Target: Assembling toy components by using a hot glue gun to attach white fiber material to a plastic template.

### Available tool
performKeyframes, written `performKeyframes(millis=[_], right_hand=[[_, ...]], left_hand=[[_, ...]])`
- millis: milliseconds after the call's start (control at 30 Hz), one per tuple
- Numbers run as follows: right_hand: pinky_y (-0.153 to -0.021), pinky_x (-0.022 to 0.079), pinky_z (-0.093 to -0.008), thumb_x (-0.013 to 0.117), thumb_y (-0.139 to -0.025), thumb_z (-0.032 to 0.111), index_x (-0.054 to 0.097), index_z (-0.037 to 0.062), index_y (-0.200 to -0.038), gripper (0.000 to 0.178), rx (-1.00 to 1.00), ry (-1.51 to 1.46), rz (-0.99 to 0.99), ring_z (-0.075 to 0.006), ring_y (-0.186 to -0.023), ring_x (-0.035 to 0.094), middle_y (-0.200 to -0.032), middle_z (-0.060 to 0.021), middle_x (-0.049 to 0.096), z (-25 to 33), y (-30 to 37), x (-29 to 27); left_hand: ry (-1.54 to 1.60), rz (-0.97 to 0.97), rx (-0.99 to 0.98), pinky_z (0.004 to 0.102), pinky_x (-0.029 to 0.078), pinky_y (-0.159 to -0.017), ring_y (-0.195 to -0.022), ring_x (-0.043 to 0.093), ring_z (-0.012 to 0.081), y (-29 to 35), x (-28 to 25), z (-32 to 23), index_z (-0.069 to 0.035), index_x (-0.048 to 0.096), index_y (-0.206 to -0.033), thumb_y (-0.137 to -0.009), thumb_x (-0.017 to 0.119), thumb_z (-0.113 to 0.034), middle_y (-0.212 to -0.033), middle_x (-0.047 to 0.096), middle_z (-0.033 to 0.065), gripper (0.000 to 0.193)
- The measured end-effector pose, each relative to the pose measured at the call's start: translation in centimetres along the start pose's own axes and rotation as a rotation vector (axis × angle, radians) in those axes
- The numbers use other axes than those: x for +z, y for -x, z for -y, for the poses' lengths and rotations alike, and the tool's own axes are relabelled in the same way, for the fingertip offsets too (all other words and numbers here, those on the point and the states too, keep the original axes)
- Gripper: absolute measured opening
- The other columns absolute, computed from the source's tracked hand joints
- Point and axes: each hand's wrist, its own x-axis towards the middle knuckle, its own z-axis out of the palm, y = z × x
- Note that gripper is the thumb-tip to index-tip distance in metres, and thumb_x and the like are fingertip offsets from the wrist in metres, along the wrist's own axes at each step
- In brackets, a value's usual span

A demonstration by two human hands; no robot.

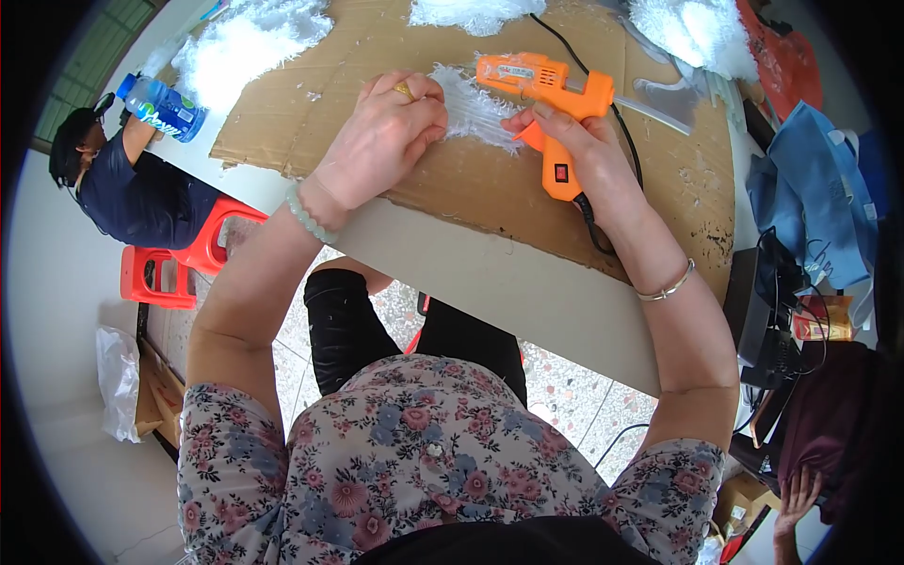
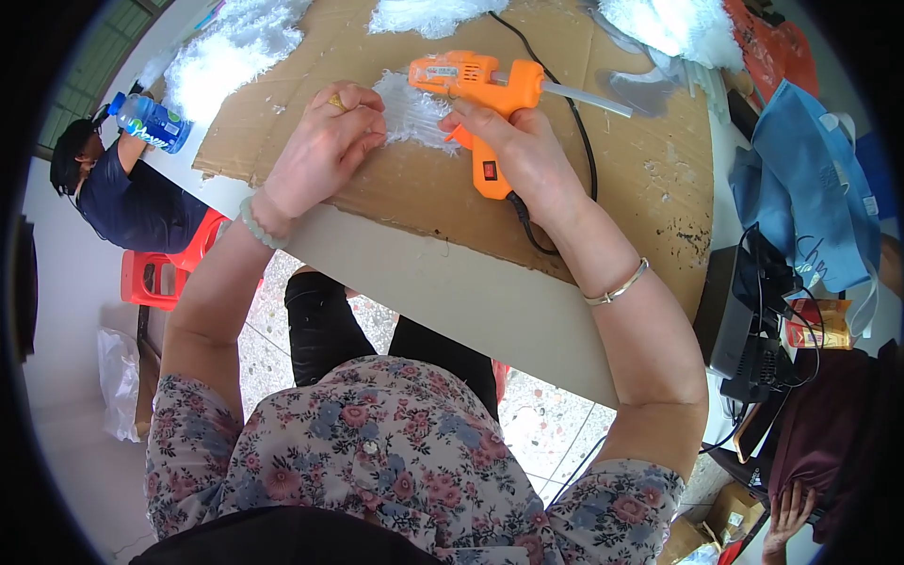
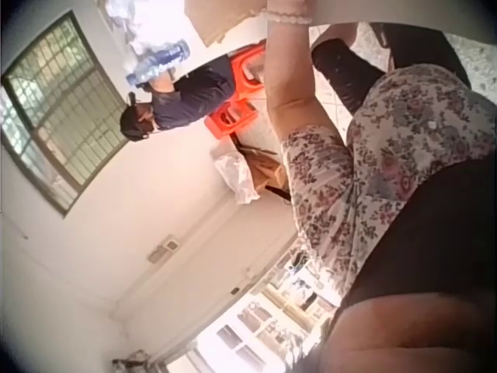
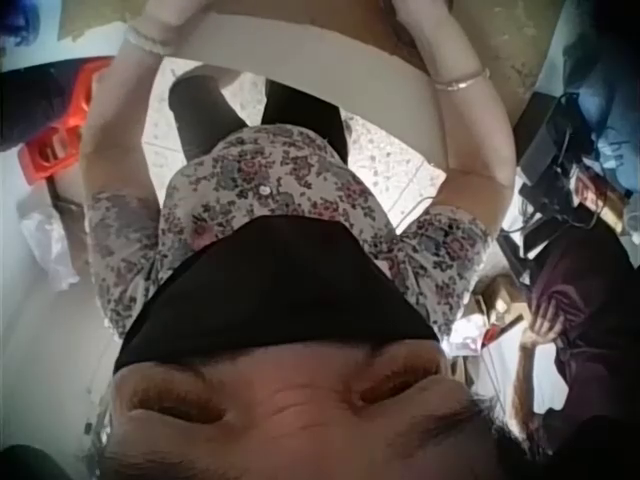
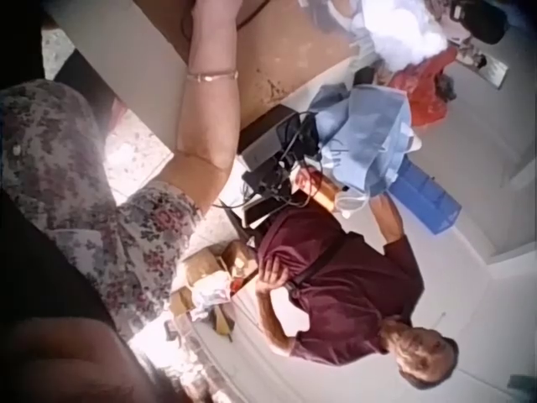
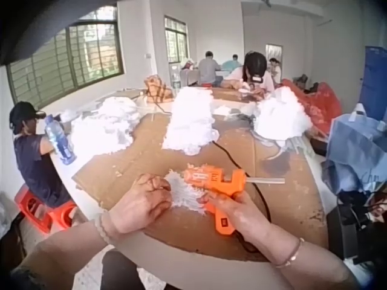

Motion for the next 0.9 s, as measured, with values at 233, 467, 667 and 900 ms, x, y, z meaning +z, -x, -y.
performKeyframes(millis=[233,467,667,900], right_hand=[[-0.089,0.044,-0.0325,0.05,-0.093,0.024,0.061,-0.0001,-0.101,0.027,-0.007,0.007,-0.004,-0.0203,-0.098,0.06,-0.098,-0.0099,0.065,0.0,-0.1,-0.1],[-0.088,0.044,-0.0317,0.047,-0.093,0.024,0.061,0.001,-0.101,0.028,0.037,0.014,-0.001,-0.0194,-0.098,0.06,-0.1,-0.0099,0.065,0.4,0.1,0.0],[-0.086,0.045,-0.0314,0.047,-0.094,0.024,0.061,0.0013,-0.101,0.028,0.042,-0.001,-0.008,-0.0182,-0.097,0.059,-0.1,-0.0094,0.065,0.4,0.1,-0.1],[-0.085,0.046,-0.0313,0.047,-0.095,0.024,0.058,0.0013,-0.108,0.028,0.044,-0.029,-0.015,-0.0179,-0.097,0.06,-0.098,-0.0083,0.064,0.3,0.0,0.2]], left_hand=[[0.073,-0.014,-0.195,0.0402,0.044,-0.085,-0.1,0.054,0.0312,-1.8,2.0,1.8,-0.007,0.06,-0.081,-0.073,0.065,-0.007,-0.094,0.061,0.0078,0.009],[0.46,-0.13,-0.672,0.0374,0.046,-0.079,-0.082,0.056,0.0261,-2.6,2.4,3.1,-0.007,0.063,-0.087,-0.075,0.067,-0.013,-0.091,0.061,0.0085,0.014],[0.393,-0.056,-0.378,0.0364,0.046,-0.079,-0.081,0.056,0.0246,-2.4,1.3,1.7,-0.006,0.065,-0.085,-0.073,0.072,-0.014,-0.093,0.062,0.0069,0.016],[0.12,-0.159,-0.138,0.0356,0.047,-0.075,-0.078,0.058,0.0253,-3.8,2.9,2.6,-0.007,0.065,-0.082,-0.072,0.074,-0.014,-0.09,0.063,0.0074,0.015]])
